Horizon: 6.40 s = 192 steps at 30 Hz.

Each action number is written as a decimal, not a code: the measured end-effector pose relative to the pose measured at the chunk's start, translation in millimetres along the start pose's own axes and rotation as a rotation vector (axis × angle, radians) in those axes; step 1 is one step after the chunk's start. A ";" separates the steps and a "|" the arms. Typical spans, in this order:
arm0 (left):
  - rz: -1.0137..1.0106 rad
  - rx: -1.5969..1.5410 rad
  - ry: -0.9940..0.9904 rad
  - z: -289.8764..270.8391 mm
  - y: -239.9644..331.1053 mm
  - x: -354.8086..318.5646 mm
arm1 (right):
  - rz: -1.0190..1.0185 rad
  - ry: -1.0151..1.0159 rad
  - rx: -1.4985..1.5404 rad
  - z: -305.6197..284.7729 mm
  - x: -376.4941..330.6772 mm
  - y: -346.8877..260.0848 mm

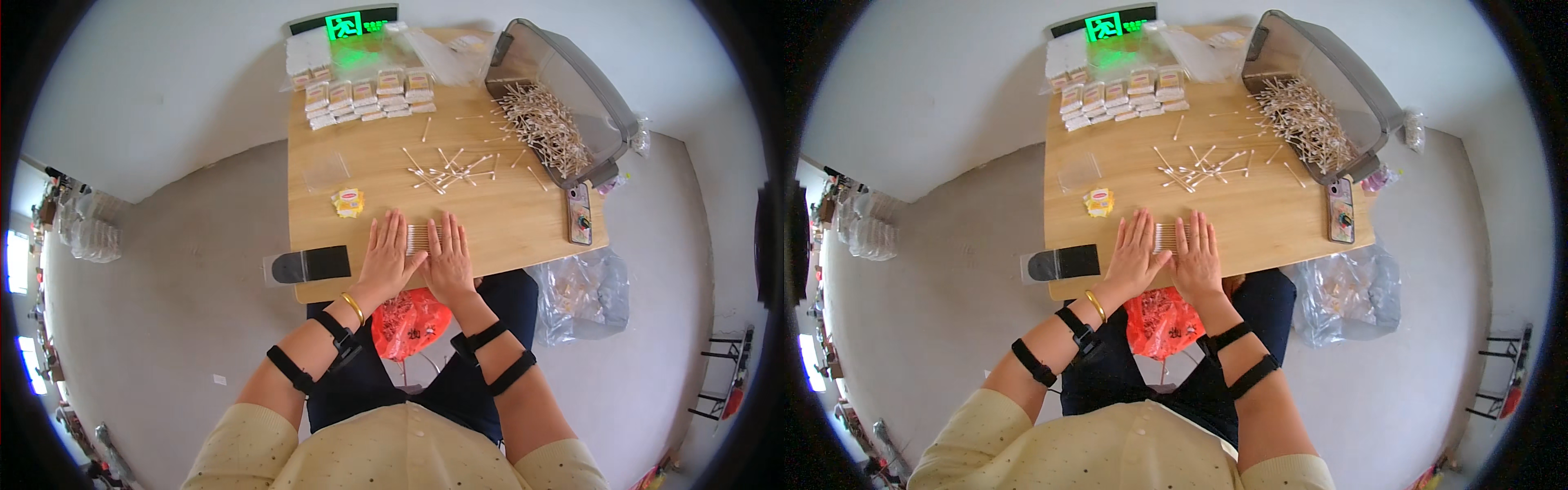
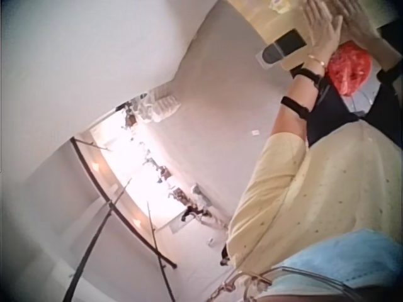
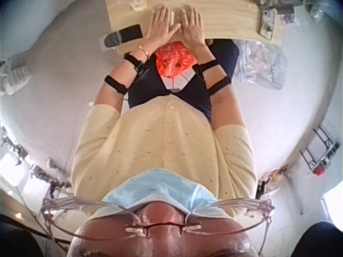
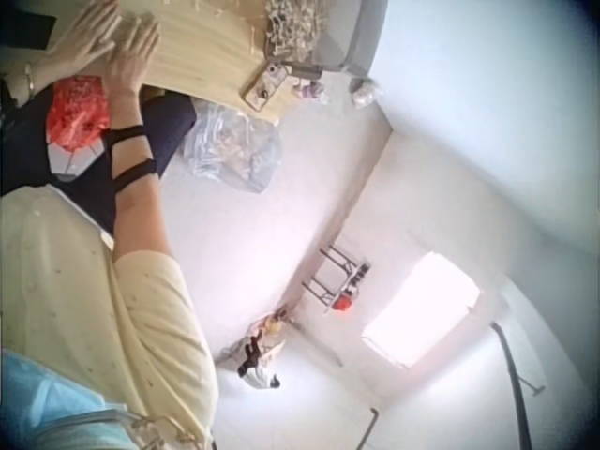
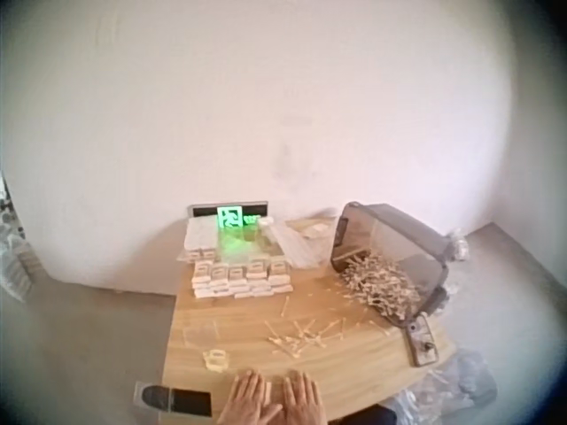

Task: Picking up cotton swabs, counting them, and placing them into a small plastic bag.

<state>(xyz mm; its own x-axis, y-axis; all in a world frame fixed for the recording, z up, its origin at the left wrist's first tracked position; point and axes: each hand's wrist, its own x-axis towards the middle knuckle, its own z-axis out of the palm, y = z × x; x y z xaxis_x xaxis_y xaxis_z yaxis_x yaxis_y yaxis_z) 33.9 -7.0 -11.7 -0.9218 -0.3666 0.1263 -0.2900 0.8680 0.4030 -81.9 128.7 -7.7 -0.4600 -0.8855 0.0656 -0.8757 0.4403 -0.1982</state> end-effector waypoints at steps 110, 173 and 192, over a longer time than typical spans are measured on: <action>-0.744 -0.363 0.284 -97.2 -155.2 -136.7 | -0.212 -0.029 0.115 35.7 33.2 -172.9; 0.131 0.169 -0.069 -7.8 3.5 30.9 | 0.033 0.377 0.328 -29.7 96.4 83.3; 0.068 0.100 -0.068 -11.6 2.2 32.3 | -0.017 0.192 0.398 -15.6 90.7 56.4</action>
<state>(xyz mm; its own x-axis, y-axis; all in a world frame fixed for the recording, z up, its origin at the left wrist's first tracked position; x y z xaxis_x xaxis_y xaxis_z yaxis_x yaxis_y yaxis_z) 6.5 -20.8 3.8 -0.9546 -0.2849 0.0870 -0.2471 0.9204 0.3030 -175.3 75.6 2.4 -0.4981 -0.8319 0.2445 -0.7758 0.3016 -0.5542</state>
